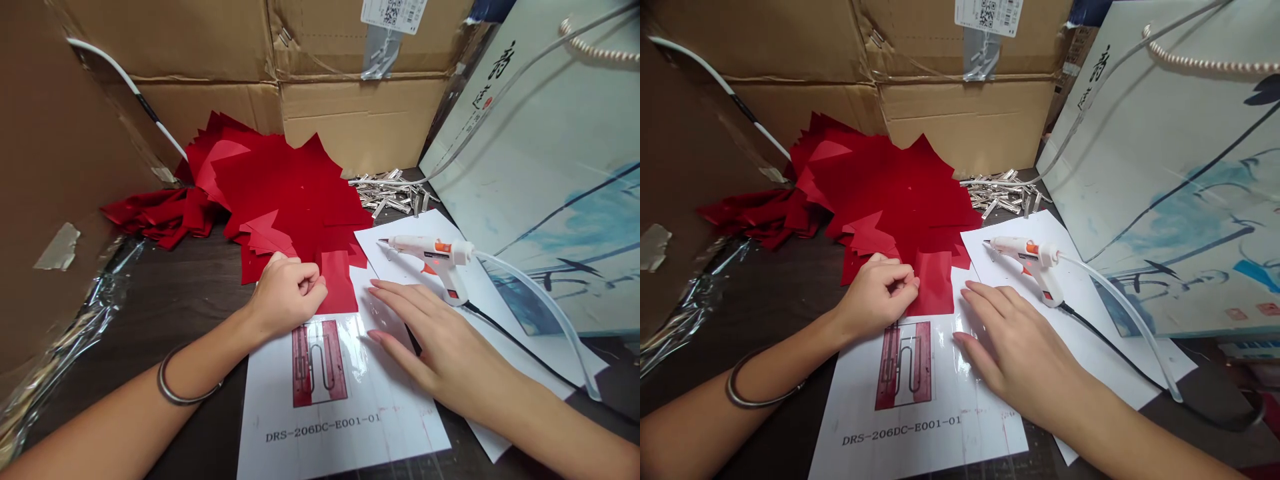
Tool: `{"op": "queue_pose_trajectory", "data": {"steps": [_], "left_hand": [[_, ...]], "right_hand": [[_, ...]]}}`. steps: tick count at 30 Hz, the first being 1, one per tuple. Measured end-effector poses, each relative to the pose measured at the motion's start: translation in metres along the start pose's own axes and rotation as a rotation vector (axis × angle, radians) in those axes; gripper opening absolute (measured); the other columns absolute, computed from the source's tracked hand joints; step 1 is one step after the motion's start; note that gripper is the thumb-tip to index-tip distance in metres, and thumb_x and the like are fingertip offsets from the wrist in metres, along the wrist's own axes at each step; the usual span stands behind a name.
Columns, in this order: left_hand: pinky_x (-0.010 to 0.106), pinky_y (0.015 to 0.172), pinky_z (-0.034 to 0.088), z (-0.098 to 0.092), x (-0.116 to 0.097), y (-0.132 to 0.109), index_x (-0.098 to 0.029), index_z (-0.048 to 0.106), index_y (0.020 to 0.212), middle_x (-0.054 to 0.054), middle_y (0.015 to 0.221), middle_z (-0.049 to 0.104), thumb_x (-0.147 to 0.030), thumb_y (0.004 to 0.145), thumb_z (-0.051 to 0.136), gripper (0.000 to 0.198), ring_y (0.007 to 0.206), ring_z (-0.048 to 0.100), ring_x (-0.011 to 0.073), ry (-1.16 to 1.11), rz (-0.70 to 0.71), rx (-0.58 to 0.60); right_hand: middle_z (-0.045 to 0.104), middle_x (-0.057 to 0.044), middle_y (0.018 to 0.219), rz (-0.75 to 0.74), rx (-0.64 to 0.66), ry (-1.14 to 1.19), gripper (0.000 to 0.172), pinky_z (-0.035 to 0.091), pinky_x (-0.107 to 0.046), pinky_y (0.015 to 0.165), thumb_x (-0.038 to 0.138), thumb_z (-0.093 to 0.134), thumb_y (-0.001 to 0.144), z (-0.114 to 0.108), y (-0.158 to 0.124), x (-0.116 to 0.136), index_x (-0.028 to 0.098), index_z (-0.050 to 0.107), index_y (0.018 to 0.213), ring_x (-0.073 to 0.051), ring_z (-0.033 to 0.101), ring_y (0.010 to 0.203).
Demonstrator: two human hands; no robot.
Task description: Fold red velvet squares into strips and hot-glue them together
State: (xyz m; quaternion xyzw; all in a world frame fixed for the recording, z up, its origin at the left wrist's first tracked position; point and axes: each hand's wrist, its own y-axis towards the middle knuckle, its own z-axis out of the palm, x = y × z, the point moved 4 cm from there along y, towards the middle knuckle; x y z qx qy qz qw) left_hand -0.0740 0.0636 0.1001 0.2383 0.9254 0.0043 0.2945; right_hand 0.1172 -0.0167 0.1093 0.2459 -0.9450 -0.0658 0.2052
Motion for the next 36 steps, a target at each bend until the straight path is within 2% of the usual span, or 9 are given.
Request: {"op": "queue_pose_trajectory", "data": {"steps": [4, 8, 16, 19, 21, 28, 31, 33, 36], "left_hand": [[0.034, 0.071, 0.033, 0.000, -0.001, 0.001, -0.017, 0.040, 0.052, -0.005, 0.048, 0.041, -0.028, 0.085, 0.049, 0.036, 0.052, 0.037, 0.0113, -0.004, 0.028, 0.018], [0.034, 0.071, 0.034, 0.000, -0.001, 0.002, -0.018, 0.042, 0.053, -0.005, 0.048, 0.041, -0.031, 0.088, 0.048, 0.038, 0.052, 0.038, 0.0117, 0.009, 0.022, 0.014], [0.034, 0.069, 0.033, -0.002, 0.000, 0.002, -0.018, 0.034, 0.055, -0.005, 0.049, 0.040, -0.025, 0.089, 0.043, 0.036, 0.051, 0.039, 0.0125, 0.061, -0.007, 0.012], [0.036, 0.072, 0.034, -0.002, 0.003, 0.002, -0.019, 0.051, 0.072, -0.005, 0.056, 0.051, -0.025, 0.090, 0.043, 0.020, 0.054, 0.044, 0.0137, 0.087, -0.068, -0.026], [0.036, 0.074, 0.035, -0.002, 0.005, 0.001, -0.020, 0.056, 0.094, -0.005, 0.064, 0.059, -0.022, 0.088, 0.046, 0.012, 0.057, 0.049, 0.0145, 0.110, -0.101, -0.046], [0.036, 0.077, 0.036, -0.002, 0.001, 0.000, -0.019, 0.047, 0.129, -0.004, 0.071, 0.061, -0.016, 0.086, 0.043, 0.043, 0.061, 0.052, 0.0150, 0.130, -0.082, -0.046], [0.035, 0.075, 0.037, -0.005, 0.000, 0.001, -0.019, 0.047, 0.123, -0.006, 0.067, 0.058, -0.018, 0.088, 0.044, 0.035, 0.059, 0.050, 0.0145, 0.085, -0.086, -0.072], [0.035, 0.074, 0.035, -0.006, 0.001, 0.001, -0.019, 0.052, 0.103, -0.006, 0.062, 0.056, -0.023, 0.092, 0.042, 0.016, 0.056, 0.047, 0.0141, 0.091, -0.095, -0.085], [0.036, 0.071, 0.033, -0.004, 0.001, 0.002, -0.019, 0.042, 0.065, -0.005, 0.052, 0.048, -0.033, 0.097, 0.035, 0.036, 0.050, 0.038, 0.0127, 0.138, -0.084, -0.052]], "right_hand": [[0.061, -0.007, 0.132, -0.041, 0.024, 0.031, 0.038, 0.057, -0.041, 0.089, 0.028, 0.048, 0.094, 0.004, 0.026, 0.007, 0.015, 0.058, 0.128, -0.024, 0.065, 0.108], [0.050, -0.003, 0.144, -0.044, 0.111, -0.015, 0.042, 0.060, -0.041, 0.071, 0.040, 0.048, 0.094, 0.018, 0.039, 0.007, 0.022, 0.057, 0.131, -0.026, 0.070, 0.096], [0.061, -0.007, 0.132, -0.220, 0.122, -0.051, 0.037, 0.045, -0.030, 0.052, 0.043, 0.042, 0.098, 0.028, 0.037, 0.000, 0.020, 0.065, 0.117, -0.016, 0.069, 0.071], [0.067, -0.008, 0.119, -0.241, 0.125, -0.041, 0.038, 0.041, -0.028, 0.048, 0.044, 0.041, 0.098, 0.030, 0.037, -0.003, 0.018, 0.069, 0.102, -0.014, 0.067, 0.063], [0.066, -0.009, 0.124, -0.244, 0.098, -0.031, 0.038, 0.045, -0.029, 0.052, 0.043, 0.042, 0.098, 0.031, 0.037, -0.004, 0.017, 0.068, 0.110, -0.016, 0.069, 0.069], [0.058, -0.008, 0.135, -0.238, 0.056, 0.015, 0.038, 0.056, -0.033, 0.063, 0.038, 0.047, 0.096, 0.034, 0.034, -0.006, 0.015, 0.064, 0.122, -0.022, 0.073, 0.085], [0.060, -0.011, 0.132, -0.195, 0.003, 0.019, 0.036, 0.058, -0.035, 0.069, 0.033, 0.050, 0.094, 0.034, 0.034, -0.008, 0.012, 0.065, 0.118, -0.024, 0.072, 0.089], [0.064, -0.013, 0.127, -0.169, -0.038, 0.023, 0.034, 0.059, -0.036, 0.071, 0.030, 0.049, 0.094, 0.033, 0.035, -0.009, 0.009, 0.067, 0.114, -0.024, 0.072, 0.090], [0.066, -0.011, 0.124, -0.174, -0.059, 0.035, 0.031, 0.058, -0.033, 0.067, 0.028, 0.048, 0.094, 0.034, 0.034, -0.009, 0.011, 0.068, 0.111, -0.022, 0.072, 0.088]]}}
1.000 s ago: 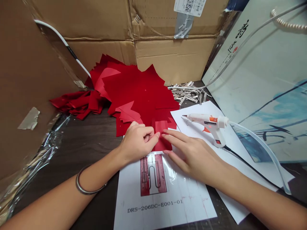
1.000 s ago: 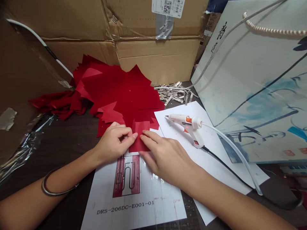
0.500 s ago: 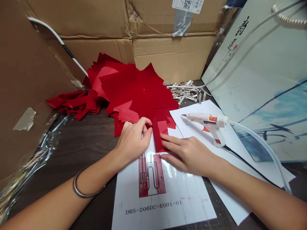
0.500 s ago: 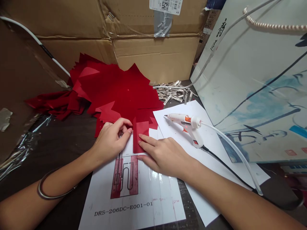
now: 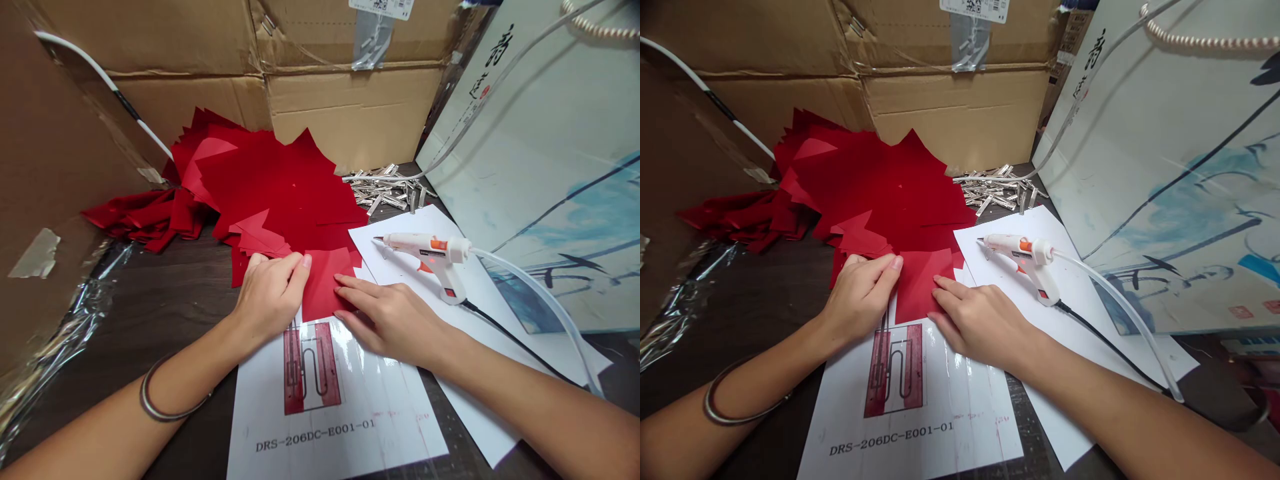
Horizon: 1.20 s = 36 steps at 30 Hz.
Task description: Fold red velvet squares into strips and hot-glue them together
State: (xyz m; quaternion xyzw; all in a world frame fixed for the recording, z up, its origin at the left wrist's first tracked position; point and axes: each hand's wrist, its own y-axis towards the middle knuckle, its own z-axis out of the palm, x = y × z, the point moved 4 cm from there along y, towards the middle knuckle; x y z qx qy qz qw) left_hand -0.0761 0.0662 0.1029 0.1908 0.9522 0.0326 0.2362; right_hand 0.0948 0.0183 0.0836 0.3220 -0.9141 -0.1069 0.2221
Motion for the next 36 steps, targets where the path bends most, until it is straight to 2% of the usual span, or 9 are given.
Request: {"op": "queue_pose_trajectory", "data": {"steps": [2, 4, 7, 12, 16, 24, 29, 32, 36], "left_hand": [[0.036, 0.070, 0.032, 0.002, 0.001, 0.000, -0.019, 0.033, 0.056, -0.004, 0.049, 0.047, -0.038, 0.094, 0.043, 0.044, 0.049, 0.034, 0.0122, 0.026, 0.007, 0.004], [0.036, 0.070, 0.031, 0.003, 0.001, 0.000, -0.019, 0.033, 0.056, -0.004, 0.050, 0.049, -0.038, 0.089, 0.052, 0.043, 0.051, 0.036, 0.0127, 0.042, 0.010, -0.008], [0.034, 0.067, 0.031, 0.005, 0.001, 0.001, -0.019, 0.033, 0.057, -0.004, 0.049, 0.046, -0.034, 0.088, 0.051, 0.040, 0.051, 0.035, 0.0134, 0.037, 0.042, -0.001], [0.034, 0.066, 0.030, 0.006, 0.001, 0.002, -0.019, 0.034, 0.056, -0.004, 0.049, 0.045, -0.033, 0.089, 0.049, 0.039, 0.050, 0.035, 0.0127, 0.019, 0.053, 0.028], [0.036, 0.069, 0.031, 0.005, 0.000, 0.002, -0.017, 0.032, 0.051, -0.005, 0.045, 0.045, -0.035, 0.086, 0.054, 0.045, 0.048, 0.036, 0.0108, 0.023, 0.014, 0.025], [0.033, 0.069, 0.037, -0.003, -0.004, 0.001, -0.019, 0.048, 0.062, -0.005, 0.051, 0.051, -0.032, 0.086, 0.057, 0.028, 0.051, 0.042, 0.0121, -0.114, 0.015, -0.043], [0.034, 0.081, 0.041, -0.001, -0.007, 0.001, -0.019, 0.066, 0.093, 0.001, 0.089, 0.070, -0.022, 0.092, 0.051, 0.016, 0.079, 0.058, 0.0165, -0.231, 0.191, 0.063], [0.035, 0.086, 0.041, 0.004, -0.006, 0.000, -0.020, 0.071, 0.098, 0.003, 0.100, 0.069, -0.020, 0.091, 0.053, 0.019, 0.088, 0.058, 0.0181, -0.179, 0.273, 0.065], [0.036, 0.075, 0.040, 0.007, -0.007, -0.003, -0.023, 0.075, 0.095, 0.004, 0.096, 0.069, -0.026, 0.091, 0.055, 0.020, 0.079, 0.053, 0.0189, 0.039, 0.333, -0.007]], "right_hand": [[0.067, -0.009, 0.123, -0.020, -0.020, 0.002, 0.031, 0.056, -0.032, 0.064, 0.029, 0.050, 0.094, -0.001, 0.000, 0.002, 0.014, 0.068, 0.113, -0.020, 0.071, 0.084], [0.068, -0.007, 0.120, -0.032, -0.064, -0.018, 0.031, 0.053, -0.032, 0.061, 0.032, 0.052, 0.093, -0.004, 0.001, 0.003, 0.016, 0.069, 0.114, -0.019, 0.068, 0.080], [0.068, -0.008, 0.119, -0.066, -0.130, -0.040, 0.030, 0.052, -0.035, 0.065, 0.032, 0.055, 0.091, -0.009, 0.003, 0.005, 0.017, 0.071, 0.112, -0.022, 0.062, 0.084], [0.064, -0.006, 0.128, -0.139, -0.094, 0.017, 0.029, 0.045, -0.047, 0.099, 0.024, 0.051, 0.093, -0.007, 0.004, 0.005, 0.014, 0.069, 0.114, -0.028, 0.053, 0.121], [0.066, -0.004, 0.125, -0.122, 0.023, 0.005, 0.031, 0.026, -0.056, 0.114, 0.023, 0.045, 0.096, 0.002, 0.002, 0.004, 0.016, 0.067, 0.117, -0.027, 0.054, 0.123], [0.065, -0.008, 0.125, -0.132, 0.049, -0.009, 0.030, 0.032, -0.054, 0.110, 0.026, 0.047, 0.095, 0.001, 0.003, 0.005, 0.016, 0.067, 0.116, -0.028, 0.055, 0.122], [0.065, -0.009, 0.121, -0.138, 0.079, 0.008, 0.030, 0.033, -0.051, 0.109, 0.026, 0.045, 0.096, -0.003, 0.005, 0.005, 0.016, 0.066, 0.115, -0.026, 0.053, 0.119], [0.067, -0.009, 0.112, -0.142, 0.108, 0.010, 0.029, 0.036, -0.049, 0.106, 0.027, 0.044, 0.096, -0.004, 0.006, 0.006, 0.015, 0.066, 0.109, -0.025, 0.055, 0.112], [0.070, -0.008, 0.103, -0.142, 0.108, 0.023, 0.026, 0.042, -0.045, 0.101, 0.027, 0.045, 0.096, -0.004, 0.005, 0.006, 0.015, 0.068, 0.101, -0.024, 0.058, 0.108]]}}
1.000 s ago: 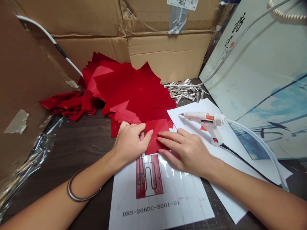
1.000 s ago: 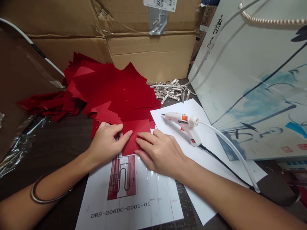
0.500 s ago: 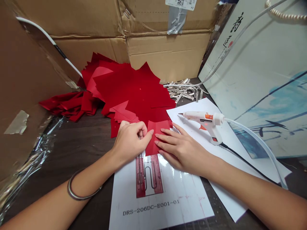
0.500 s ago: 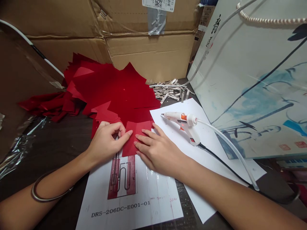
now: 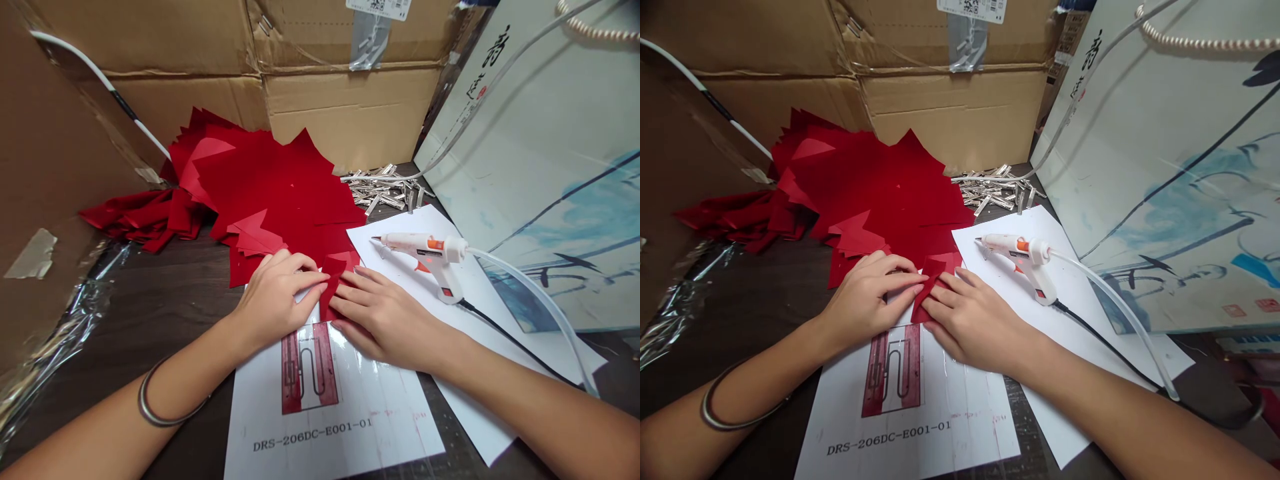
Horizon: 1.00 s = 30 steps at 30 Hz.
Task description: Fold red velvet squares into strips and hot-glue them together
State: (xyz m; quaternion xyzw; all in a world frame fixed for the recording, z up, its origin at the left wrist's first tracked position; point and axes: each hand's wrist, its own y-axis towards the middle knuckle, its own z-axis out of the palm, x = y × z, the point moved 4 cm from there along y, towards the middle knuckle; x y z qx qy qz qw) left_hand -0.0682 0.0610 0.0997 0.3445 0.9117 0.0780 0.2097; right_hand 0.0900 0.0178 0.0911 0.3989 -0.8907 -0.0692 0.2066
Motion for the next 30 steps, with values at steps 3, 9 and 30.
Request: {"op": "queue_pose_trajectory", "data": {"steps": [3, 9, 30], "left_hand": [[0.036, 0.067, 0.037, -0.003, -0.005, -0.003, -0.023, 0.076, 0.096, 0.004, 0.093, 0.070, -0.029, 0.091, 0.056, 0.021, 0.077, 0.051, 0.0203, 0.171, 0.056, -0.046], [0.038, 0.067, 0.043, -0.005, -0.013, -0.003, -0.015, 0.073, 0.092, 0.009, 0.094, 0.070, -0.027, 0.092, 0.055, 0.022, 0.081, 0.055, 0.0243, 0.307, 0.144, -0.060], [0.046, 0.093, 0.049, 0.004, -0.023, -0.009, -0.009, 0.066, 0.114, 0.011, 0.116, 0.070, -0.023, 0.091, 0.054, 0.029, 0.107, 0.067, 0.0272, 0.198, 0.240, -0.012]], "right_hand": [[0.071, -0.007, 0.105, -0.002, -0.049, 0.013, 0.026, 0.041, -0.045, 0.104, 0.026, 0.046, 0.096, -0.002, -0.003, -0.001, 0.016, 0.069, 0.103, -0.023, 0.061, 0.110], [0.071, -0.006, 0.115, -0.011, -0.046, 0.048, 0.025, 0.045, -0.041, 0.104, 0.023, 0.049, 0.095, -0.004, -0.007, -0.007, 0.015, 0.071, 0.104, -0.021, 0.064, 0.112], [0.072, -0.006, 0.112, 0.015, 0.000, -0.006, 0.026, 0.048, -0.044, 0.102, 0.026, 0.051, 0.095, -0.011, -0.017, 0.000, 0.014, 0.072, 0.104, -0.023, 0.067, 0.107]]}}
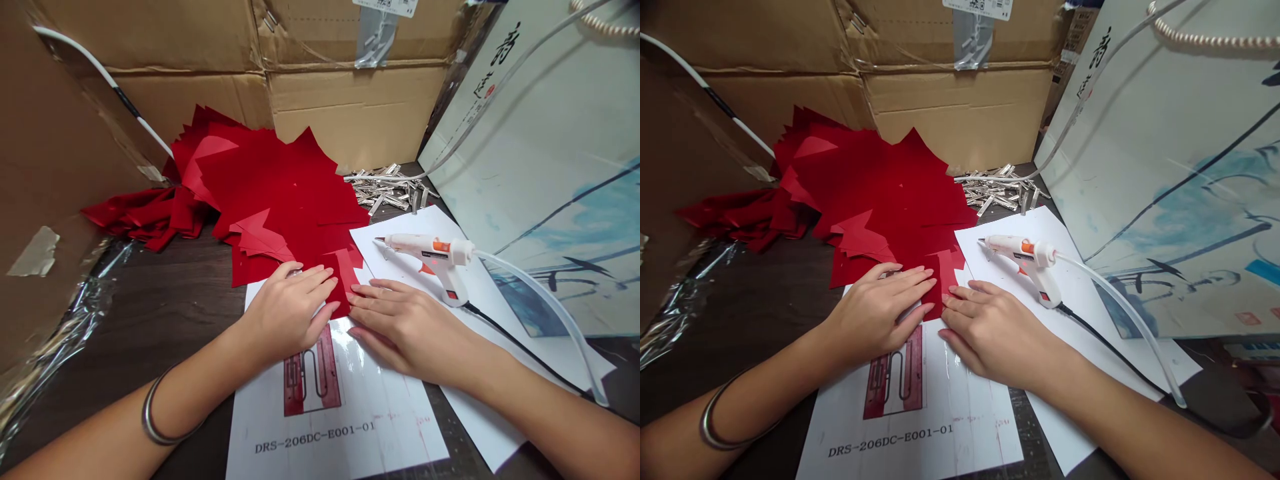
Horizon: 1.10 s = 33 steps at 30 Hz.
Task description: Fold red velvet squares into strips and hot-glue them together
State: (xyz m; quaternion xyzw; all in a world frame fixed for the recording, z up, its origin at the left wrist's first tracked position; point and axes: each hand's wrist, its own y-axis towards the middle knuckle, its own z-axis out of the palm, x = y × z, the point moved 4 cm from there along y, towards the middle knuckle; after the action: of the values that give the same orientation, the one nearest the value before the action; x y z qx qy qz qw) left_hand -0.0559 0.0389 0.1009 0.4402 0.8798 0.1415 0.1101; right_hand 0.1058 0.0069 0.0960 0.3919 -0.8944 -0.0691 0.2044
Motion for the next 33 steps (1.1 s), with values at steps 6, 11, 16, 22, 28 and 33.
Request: {"op": "queue_pose_trajectory", "data": {"steps": [6, 11, 16, 22, 28, 33], "left_hand": [[0.046, 0.098, 0.046, -0.0013, 0.0035, -0.0007, -0.011, 0.069, 0.110, 0.009, 0.115, 0.071, -0.024, 0.090, 0.057, 0.027, 0.107, 0.067, 0.0254, -0.012, 0.011, 0.009], [0.044, 0.094, 0.048, -0.0002, 0.0036, -0.0008, -0.011, 0.068, 0.112, 0.009, 0.115, 0.071, -0.025, 0.089, 0.058, 0.029, 0.107, 0.067, 0.0252, -0.016, 0.010, 0.011], [0.040, 0.081, 0.050, -0.0023, 0.0012, 0.0004, -0.009, 0.070, 0.106, 0.011, 0.109, 0.073, -0.026, 0.089, 0.058, 0.027, 0.100, 0.070, 0.0254, 0.041, -0.014, -0.032], [0.039, 0.083, 0.046, -0.0040, 0.0003, 0.0015, -0.010, 0.069, 0.105, 0.011, 0.112, 0.072, -0.028, 0.090, 0.058, 0.026, 0.104, 0.068, 0.0253, 0.050, -0.003, -0.001], [0.041, 0.084, 0.043, -0.0027, -0.0017, -0.0001, -0.010, 0.065, 0.114, 0.012, 0.121, 0.068, -0.029, 0.091, 0.053, 0.032, 0.111, 0.064, 0.0264, 0.065, -0.064, 0.045], [0.041, 0.085, 0.042, -0.0028, -0.0014, 0.0012, -0.010, 0.065, 0.115, 0.012, 0.121, 0.068, -0.028, 0.092, 0.052, 0.032, 0.109, 0.065, 0.0267, 0.055, -0.047, 0.056]], "right_hand": [[0.070, -0.005, 0.117, 0.024, -0.021, -0.031, 0.030, 0.049, -0.043, 0.102, 0.026, 0.052, 0.094, -0.0033, -0.0002, -0.0059, 0.013, 0.068, 0.116, -0.024, 0.062, 0.115], [0.067, -0.007, 0.123, 0.055, -0.005, -0.090, 0.034, 0.047, -0.044, 0.104, 0.026, 0.050, 0.096, 0.0009, 0.0020, -0.0096, 0.010, 0.064, 0.122, -0.025, 0.059, 0.121], [0.071, -0.007, 0.115, 0.090, -0.010, -0.063, 0.031, 0.047, -0.045, 0.104, 0.027, 0.048, 0.096, 0.0006, 0.0050, -0.0091, 0.012, 0.067, 0.115, -0.024, 0.063, 0.115], [0.072, -0.006, 0.113, 0.086, 0.010, -0.071, 0.029, 0.047, -0.047, 0.103, 0.023, 0.046, 0.096, -0.0013, 0.0044, -0.0088, 0.012, 0.068, 0.113, -0.024, 0.061, 0.117], [0.071, -0.007, 0.114, 0.096, -0.005, -0.095, 0.028, 0.050, -0.047, 0.099, 0.021, 0.048, 0.094, -0.0035, 0.0043, -0.0059, 0.012, 0.068, 0.112, -0.025, 0.063, 0.114], [0.072, -0.008, 0.112, 0.080, 0.001, -0.105, 0.027, 0.051, -0.048, 0.097, 0.020, 0.050, 0.094, -0.0054, 0.0040, -0.0040, 0.012, 0.069, 0.111, -0.027, 0.064, 0.113]]}}
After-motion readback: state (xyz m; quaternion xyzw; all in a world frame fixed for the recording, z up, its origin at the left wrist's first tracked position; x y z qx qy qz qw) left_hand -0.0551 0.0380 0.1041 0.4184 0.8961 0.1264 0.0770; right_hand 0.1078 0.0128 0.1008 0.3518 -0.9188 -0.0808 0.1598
